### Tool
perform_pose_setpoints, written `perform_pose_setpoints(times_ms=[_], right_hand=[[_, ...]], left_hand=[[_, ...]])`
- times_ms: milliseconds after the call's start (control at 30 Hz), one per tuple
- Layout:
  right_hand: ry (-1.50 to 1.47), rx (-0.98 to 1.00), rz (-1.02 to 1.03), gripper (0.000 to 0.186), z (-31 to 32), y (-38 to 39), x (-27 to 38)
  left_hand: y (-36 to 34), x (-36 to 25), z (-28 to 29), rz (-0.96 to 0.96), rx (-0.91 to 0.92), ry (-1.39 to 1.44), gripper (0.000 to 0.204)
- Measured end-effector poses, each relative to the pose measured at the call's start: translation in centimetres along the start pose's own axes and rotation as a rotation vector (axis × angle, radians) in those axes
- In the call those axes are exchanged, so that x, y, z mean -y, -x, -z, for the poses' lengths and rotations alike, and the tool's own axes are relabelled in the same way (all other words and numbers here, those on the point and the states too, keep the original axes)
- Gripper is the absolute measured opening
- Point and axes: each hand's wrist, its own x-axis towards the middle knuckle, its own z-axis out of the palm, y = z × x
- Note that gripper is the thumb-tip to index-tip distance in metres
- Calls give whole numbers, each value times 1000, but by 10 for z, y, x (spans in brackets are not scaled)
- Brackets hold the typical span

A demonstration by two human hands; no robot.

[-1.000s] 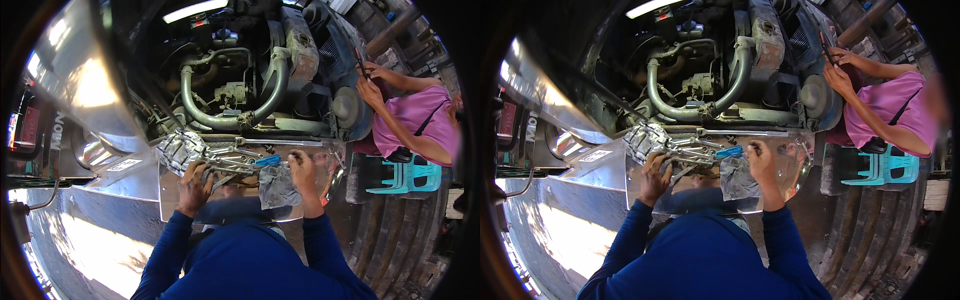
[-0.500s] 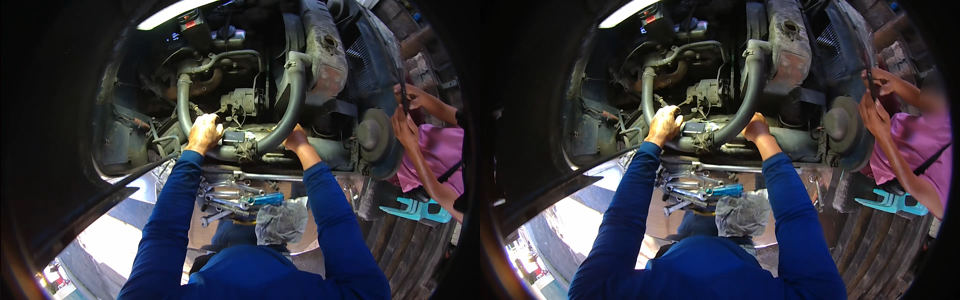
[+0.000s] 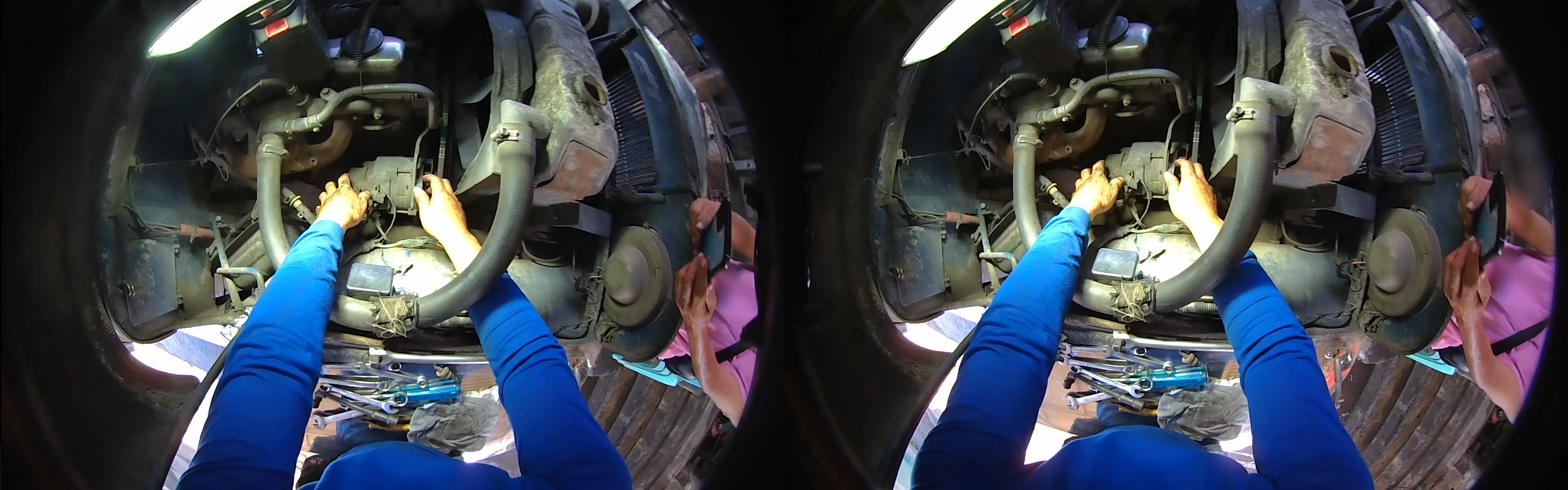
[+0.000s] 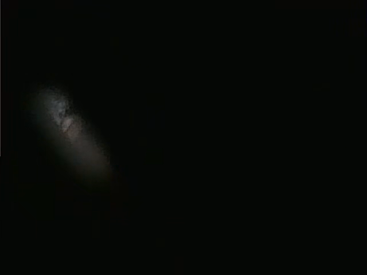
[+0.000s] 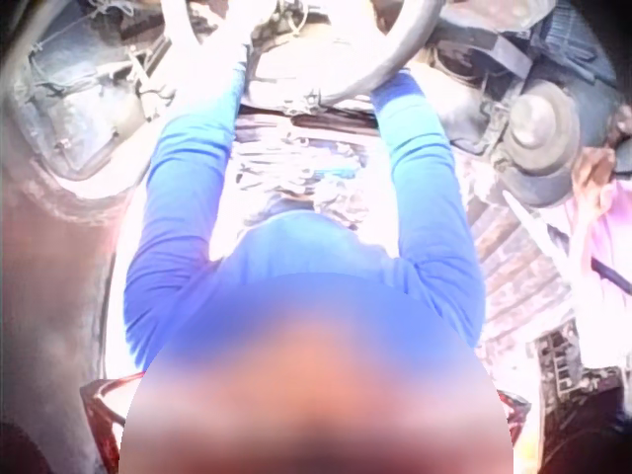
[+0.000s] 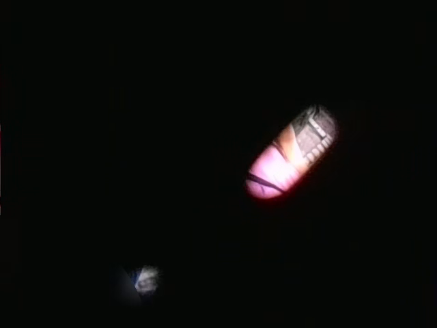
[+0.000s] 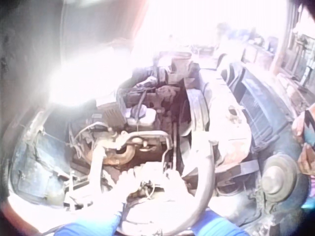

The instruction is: The person works inside a vehicle engine bay, using a wrench to loosen and tighten bolts on engine components. They wipe parts with a cloth and reposition hoses and connectors while adjusting the alternator area.

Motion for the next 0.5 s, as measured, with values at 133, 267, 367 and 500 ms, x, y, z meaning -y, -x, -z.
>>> perform_pose_setpoints(times_ms=[133, 267, 367, 500], right_hand=[[-15, -16, 49, 43, -5, -6, -13], [-130, 8, 130, 48, -5, -6, -27], [-96, 2, 211, 49, -7, -4, -34], [-53, -51, 252, 46, -11, -3, -37]], left_hand=[[-14, 10, -9, -59, 136, -104, 62], [-21, 17, -13, -115, 130, -90, 53], [-24, 18, -13, -190, 100, -81, 45], [-27, 14, -12, -146, 44, -76, 39]])
